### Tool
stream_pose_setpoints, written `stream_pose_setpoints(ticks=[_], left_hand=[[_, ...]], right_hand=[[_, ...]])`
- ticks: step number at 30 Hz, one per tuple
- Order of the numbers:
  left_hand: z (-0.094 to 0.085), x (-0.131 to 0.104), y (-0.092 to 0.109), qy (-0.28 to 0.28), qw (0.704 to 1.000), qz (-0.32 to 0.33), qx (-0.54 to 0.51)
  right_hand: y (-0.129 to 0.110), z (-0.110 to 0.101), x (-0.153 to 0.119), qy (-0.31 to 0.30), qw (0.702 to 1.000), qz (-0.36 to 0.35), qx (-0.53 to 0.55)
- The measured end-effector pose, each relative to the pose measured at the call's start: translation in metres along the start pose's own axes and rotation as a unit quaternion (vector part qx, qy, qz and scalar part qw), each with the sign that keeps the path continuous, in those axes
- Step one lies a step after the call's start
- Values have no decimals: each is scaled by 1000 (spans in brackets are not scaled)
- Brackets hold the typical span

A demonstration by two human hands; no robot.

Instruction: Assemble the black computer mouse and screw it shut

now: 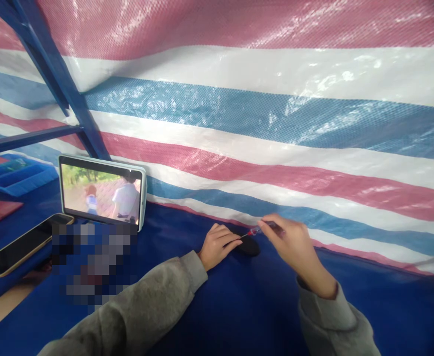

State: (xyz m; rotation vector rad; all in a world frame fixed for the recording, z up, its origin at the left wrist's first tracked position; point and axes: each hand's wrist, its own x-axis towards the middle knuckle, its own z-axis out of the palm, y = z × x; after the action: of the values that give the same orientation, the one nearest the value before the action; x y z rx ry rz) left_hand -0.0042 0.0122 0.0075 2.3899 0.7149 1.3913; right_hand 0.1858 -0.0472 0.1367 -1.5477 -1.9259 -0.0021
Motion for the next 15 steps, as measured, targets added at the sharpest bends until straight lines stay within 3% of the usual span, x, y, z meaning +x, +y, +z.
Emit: stream_pose_setpoints(ticks=[8, 15], left_hand=[[-3, 1, 0, 80, 995, -51, -38], [-5, 3, 1, 130, 989, -42, -56]], right_hand=[[-1, -1, 1, 35, 998, 39, 39], [-1, 3, 0, 26, 993, 68, 96]])
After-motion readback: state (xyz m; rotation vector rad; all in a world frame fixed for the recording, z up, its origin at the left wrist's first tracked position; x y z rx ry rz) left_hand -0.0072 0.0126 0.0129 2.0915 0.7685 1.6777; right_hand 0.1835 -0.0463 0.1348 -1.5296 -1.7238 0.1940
